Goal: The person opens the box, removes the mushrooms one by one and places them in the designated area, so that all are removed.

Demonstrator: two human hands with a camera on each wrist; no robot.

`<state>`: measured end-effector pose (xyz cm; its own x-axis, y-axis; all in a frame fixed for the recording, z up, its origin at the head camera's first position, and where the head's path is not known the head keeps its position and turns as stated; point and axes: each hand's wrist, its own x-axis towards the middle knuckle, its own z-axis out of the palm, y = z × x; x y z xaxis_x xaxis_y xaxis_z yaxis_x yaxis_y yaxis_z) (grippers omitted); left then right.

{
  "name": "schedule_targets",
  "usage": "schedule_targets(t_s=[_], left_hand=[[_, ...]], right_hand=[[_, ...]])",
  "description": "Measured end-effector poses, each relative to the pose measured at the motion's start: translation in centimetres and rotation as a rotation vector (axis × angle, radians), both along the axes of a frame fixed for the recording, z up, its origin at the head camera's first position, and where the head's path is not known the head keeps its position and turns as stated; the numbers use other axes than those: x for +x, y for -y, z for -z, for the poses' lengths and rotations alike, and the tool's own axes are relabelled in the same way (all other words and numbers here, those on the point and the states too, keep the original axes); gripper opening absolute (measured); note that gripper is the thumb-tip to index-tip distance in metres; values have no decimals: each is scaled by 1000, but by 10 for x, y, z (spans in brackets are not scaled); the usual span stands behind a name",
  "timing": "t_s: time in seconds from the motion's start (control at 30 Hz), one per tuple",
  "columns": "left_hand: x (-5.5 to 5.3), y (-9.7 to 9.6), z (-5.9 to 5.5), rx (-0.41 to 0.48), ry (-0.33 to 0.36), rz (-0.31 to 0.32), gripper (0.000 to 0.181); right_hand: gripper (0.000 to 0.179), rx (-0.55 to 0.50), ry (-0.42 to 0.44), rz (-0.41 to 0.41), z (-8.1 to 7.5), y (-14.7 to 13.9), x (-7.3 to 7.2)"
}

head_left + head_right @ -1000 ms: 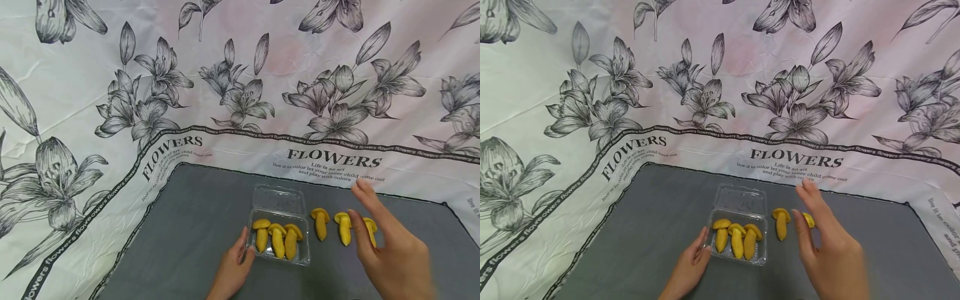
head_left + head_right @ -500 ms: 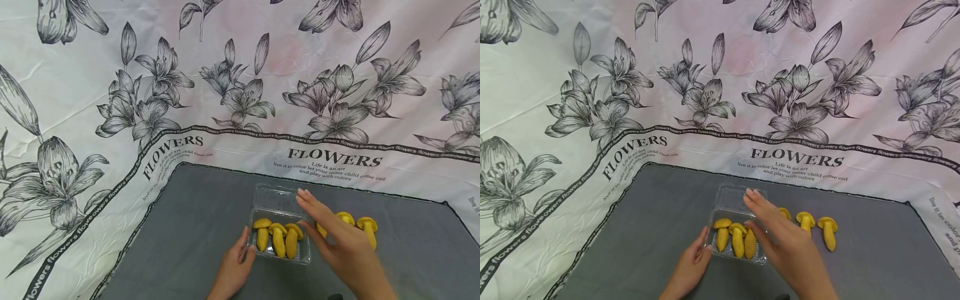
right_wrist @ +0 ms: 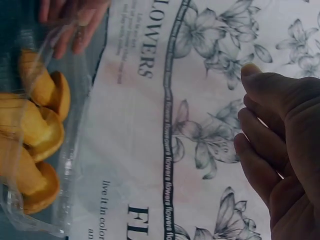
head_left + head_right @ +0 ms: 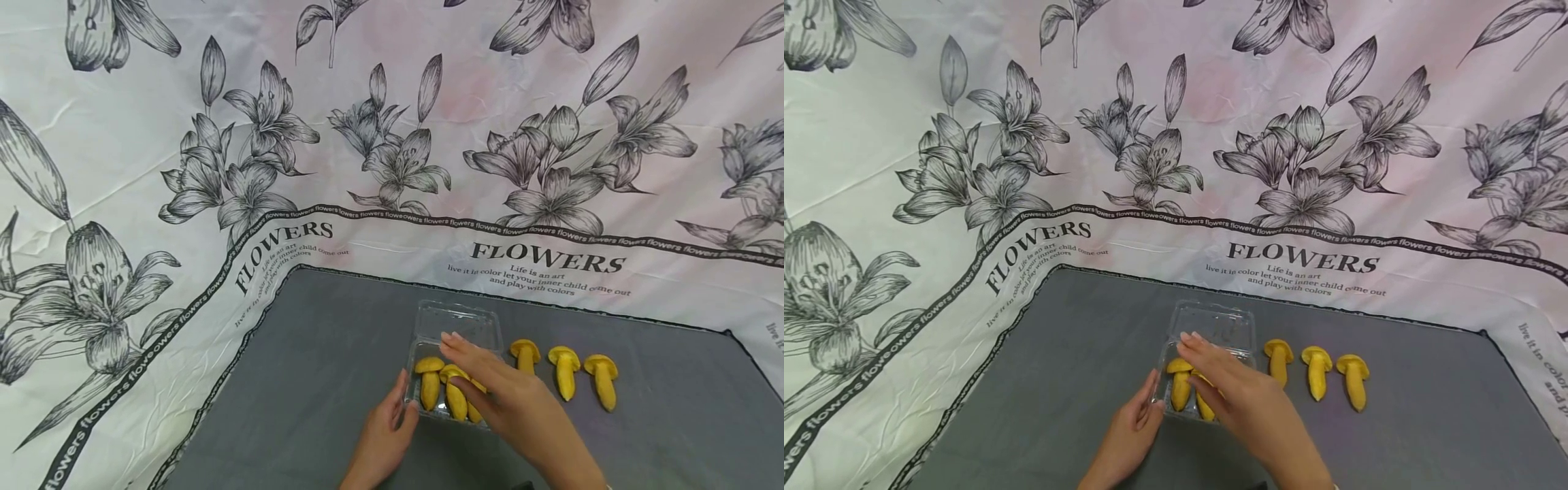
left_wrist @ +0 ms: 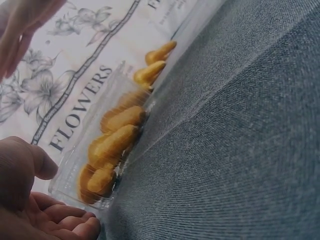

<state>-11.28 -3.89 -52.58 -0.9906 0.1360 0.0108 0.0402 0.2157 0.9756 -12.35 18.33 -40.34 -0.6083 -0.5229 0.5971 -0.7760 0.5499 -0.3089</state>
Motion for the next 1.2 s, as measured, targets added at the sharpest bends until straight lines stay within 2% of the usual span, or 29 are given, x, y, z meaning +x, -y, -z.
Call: schedule_targets(t_s=[0.17, 0.33, 0.6, 0.73, 0.87, 1.07, 1.2], left_hand=[[0, 2, 0, 4, 10, 18, 65], [1, 3, -1, -2, 12, 24, 66], [-1, 4, 0, 19, 44, 32, 67], [0, 4, -2, 24, 48, 29, 67], [1, 4, -3, 27, 43, 24, 67], [2, 4, -3, 29, 37, 24, 66], [2, 3, -4, 28, 34, 28, 66]], right_hand=[[55, 24, 10, -6, 16, 5, -9], [54, 65, -17, 0, 31, 9, -15], [52, 120, -45, 27, 47, 15, -23], [41, 159, -23, 46, 53, 19, -25], [51, 221, 34, 84, 58, 23, -28], [47, 278, 91, 106, 64, 26, -32], [44, 291, 79, 93, 68, 27, -36]])
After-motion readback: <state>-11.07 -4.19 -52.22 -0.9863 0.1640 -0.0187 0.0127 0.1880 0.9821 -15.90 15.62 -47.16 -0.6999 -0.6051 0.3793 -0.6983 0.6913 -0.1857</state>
